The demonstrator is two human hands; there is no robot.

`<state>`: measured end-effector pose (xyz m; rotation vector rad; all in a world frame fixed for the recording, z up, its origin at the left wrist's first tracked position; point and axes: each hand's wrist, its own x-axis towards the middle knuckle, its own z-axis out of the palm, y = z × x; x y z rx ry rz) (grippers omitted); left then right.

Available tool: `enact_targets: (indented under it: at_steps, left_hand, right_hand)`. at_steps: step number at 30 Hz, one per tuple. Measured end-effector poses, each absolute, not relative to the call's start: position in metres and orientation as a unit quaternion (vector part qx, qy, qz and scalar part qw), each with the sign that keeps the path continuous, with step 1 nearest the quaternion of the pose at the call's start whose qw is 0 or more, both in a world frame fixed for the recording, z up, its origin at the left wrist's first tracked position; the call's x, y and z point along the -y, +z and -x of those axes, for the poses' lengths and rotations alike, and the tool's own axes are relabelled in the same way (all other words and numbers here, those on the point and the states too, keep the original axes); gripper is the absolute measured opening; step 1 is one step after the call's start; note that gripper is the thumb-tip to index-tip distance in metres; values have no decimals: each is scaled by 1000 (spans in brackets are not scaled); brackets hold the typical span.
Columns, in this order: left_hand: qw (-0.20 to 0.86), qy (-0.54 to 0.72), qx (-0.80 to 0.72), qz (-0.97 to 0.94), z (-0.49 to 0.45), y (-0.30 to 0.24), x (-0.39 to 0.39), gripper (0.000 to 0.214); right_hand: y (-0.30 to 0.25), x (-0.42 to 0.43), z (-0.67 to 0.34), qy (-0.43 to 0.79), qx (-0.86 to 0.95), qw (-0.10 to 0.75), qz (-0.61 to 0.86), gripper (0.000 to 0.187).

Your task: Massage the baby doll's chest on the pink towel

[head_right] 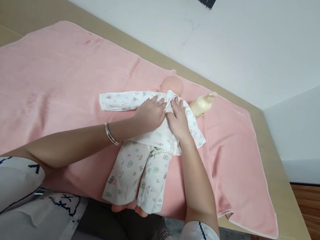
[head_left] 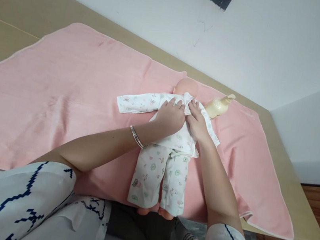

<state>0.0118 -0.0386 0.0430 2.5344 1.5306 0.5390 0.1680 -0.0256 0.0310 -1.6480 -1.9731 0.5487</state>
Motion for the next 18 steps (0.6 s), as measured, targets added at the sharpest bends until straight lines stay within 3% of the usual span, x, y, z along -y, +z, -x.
enact_targets:
  at_steps: [9, 18]
  left_hand:
    - [109, 206, -493, -838, 6, 38, 8, 53]
    - [61, 191, -498, -844, -10, 38, 39, 62]
  right_hand:
    - [36, 55, -131, 106, 733, 216, 636, 66]
    - [16, 16, -174, 152, 688, 333, 626, 54]
